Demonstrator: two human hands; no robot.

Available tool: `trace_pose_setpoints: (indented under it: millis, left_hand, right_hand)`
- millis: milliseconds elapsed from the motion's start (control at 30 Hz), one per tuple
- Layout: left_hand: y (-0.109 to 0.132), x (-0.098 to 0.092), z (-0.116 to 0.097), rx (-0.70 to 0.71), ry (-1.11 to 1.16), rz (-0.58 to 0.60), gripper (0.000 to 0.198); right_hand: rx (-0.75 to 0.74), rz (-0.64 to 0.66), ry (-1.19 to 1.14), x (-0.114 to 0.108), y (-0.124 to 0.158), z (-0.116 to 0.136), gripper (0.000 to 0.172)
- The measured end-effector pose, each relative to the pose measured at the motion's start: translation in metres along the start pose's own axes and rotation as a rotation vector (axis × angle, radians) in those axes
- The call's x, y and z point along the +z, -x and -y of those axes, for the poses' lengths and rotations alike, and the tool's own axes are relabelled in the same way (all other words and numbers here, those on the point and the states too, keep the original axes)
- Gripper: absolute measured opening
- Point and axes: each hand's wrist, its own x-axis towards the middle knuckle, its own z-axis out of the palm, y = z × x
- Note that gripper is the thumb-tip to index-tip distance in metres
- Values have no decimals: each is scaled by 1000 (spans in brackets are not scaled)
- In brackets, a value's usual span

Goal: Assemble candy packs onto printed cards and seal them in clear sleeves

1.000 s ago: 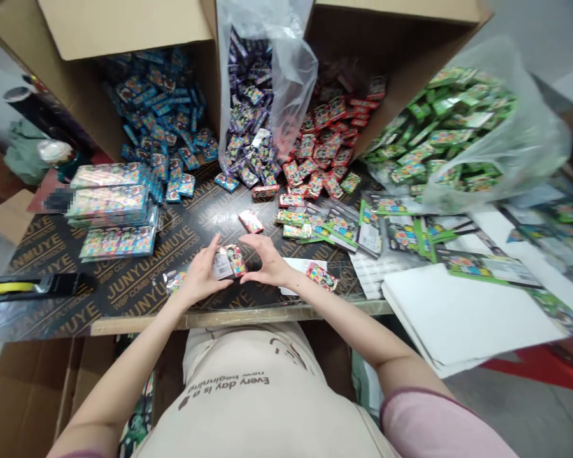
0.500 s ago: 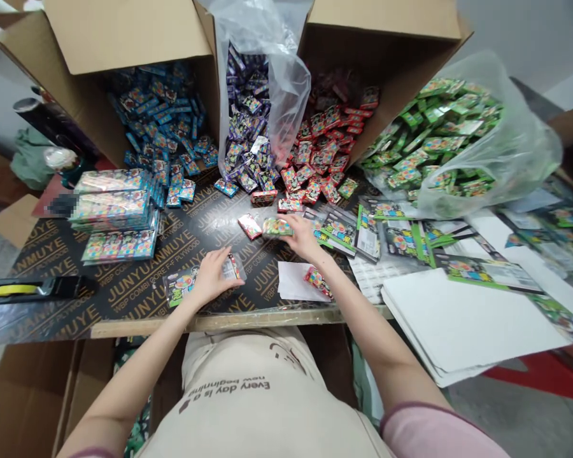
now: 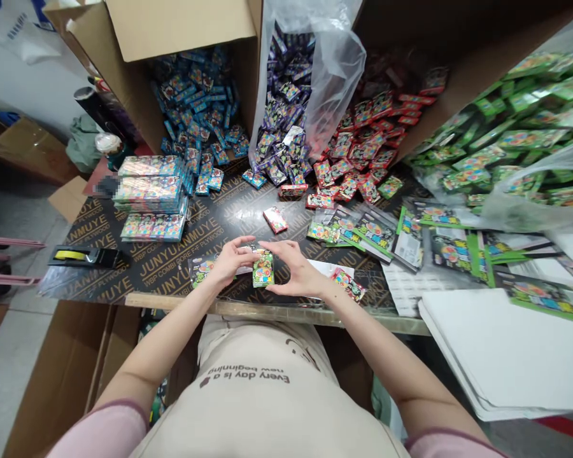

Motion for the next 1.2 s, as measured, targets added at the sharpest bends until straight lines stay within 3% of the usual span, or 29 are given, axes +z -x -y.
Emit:
trace_pose_setpoints:
  millis: [67,167,233,300,400,533,667,833,1033,1200]
  left_hand:
    - [1,-7,6,125,-231,-21,77]
    - [3,-24,16,368,-845,-47,98]
    - [4,-35,22,430,-1192,-26,109]
    - [4,-42,26,444,-1335,-8,111]
    - [5,-49,26,488,-1319,15,114]
    - [8,-54,14,521,-1209,100,113]
    - [11,-56,2,475,-1068,212,114]
    - [13,-57,-5,521,-993,253,110]
    - [20,-54,-13,509,-952,325,109]
    - [21,-53,-10,515,-883,230,113]
  right_hand:
    - [-4,-19,30,3,2,-10,85]
    - [44,-117,118,10,11,-31,83]
    - [82,-166,139,17,17,-43,81]
    - [111,-152,108,23,20,-49,79]
    - [135,-39,-65,27,20,-45,85]
    - [119,25,-264,14,13,-33,91]
    - [65,68,-165,-5,4,-25,87]
    - [-23,3,7,-9,-2,-12,83]
    - [120,-38,0,-9,-1,4,84]
    - [103,-96,144,-19,-3,12,81]
